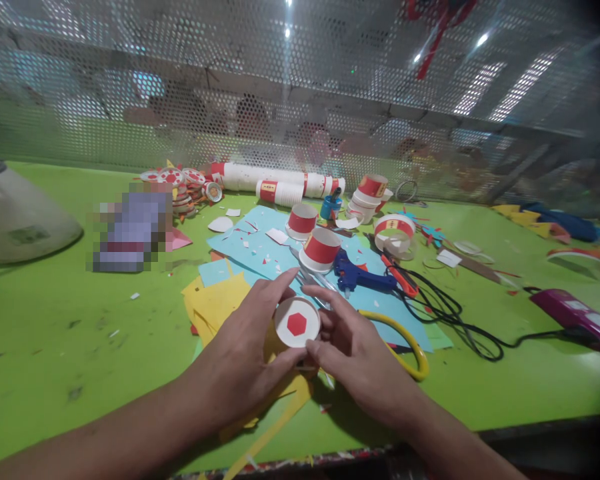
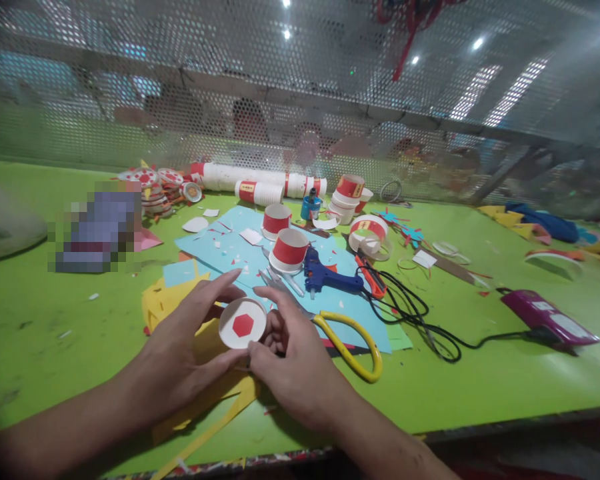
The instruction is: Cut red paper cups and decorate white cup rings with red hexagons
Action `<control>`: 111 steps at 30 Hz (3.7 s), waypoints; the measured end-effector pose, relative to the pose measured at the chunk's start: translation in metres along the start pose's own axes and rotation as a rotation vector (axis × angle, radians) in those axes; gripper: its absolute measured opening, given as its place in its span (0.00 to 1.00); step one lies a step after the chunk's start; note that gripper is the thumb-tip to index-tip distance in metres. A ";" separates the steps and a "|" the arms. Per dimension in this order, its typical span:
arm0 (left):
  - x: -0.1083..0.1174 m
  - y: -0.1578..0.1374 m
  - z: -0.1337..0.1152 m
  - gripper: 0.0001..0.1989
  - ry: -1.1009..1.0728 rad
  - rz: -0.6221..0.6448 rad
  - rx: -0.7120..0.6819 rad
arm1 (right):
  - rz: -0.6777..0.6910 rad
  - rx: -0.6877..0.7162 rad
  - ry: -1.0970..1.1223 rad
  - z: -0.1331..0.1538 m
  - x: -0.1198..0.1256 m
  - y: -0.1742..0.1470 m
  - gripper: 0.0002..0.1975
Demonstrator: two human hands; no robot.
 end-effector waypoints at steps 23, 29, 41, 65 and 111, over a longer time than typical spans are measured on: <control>0.002 0.000 -0.002 0.37 -0.014 -0.020 -0.023 | 0.016 0.013 0.032 0.002 -0.002 0.001 0.24; 0.001 0.000 -0.002 0.37 -0.016 -0.018 -0.034 | 0.020 0.011 0.018 0.002 -0.002 0.001 0.24; -0.003 -0.003 -0.004 0.36 -0.024 0.019 -0.052 | -0.107 0.077 -0.110 0.001 0.008 0.006 0.24; -0.014 0.003 0.009 0.37 -0.151 0.058 -0.039 | -0.211 0.466 -0.691 0.024 0.009 0.010 0.08; 0.038 0.027 0.024 0.31 0.123 -0.193 -0.028 | -0.162 0.600 -0.700 0.066 0.036 0.028 0.12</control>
Point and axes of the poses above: each hand's wrist, its own y-axis towards the middle knuckle, its own x-axis out of the back of the hand, z = x × y, the point moved 7 cm from there along y, towards the middle knuckle, and after that the axes turned 6 degrees about -z, right-handed, at the moved point
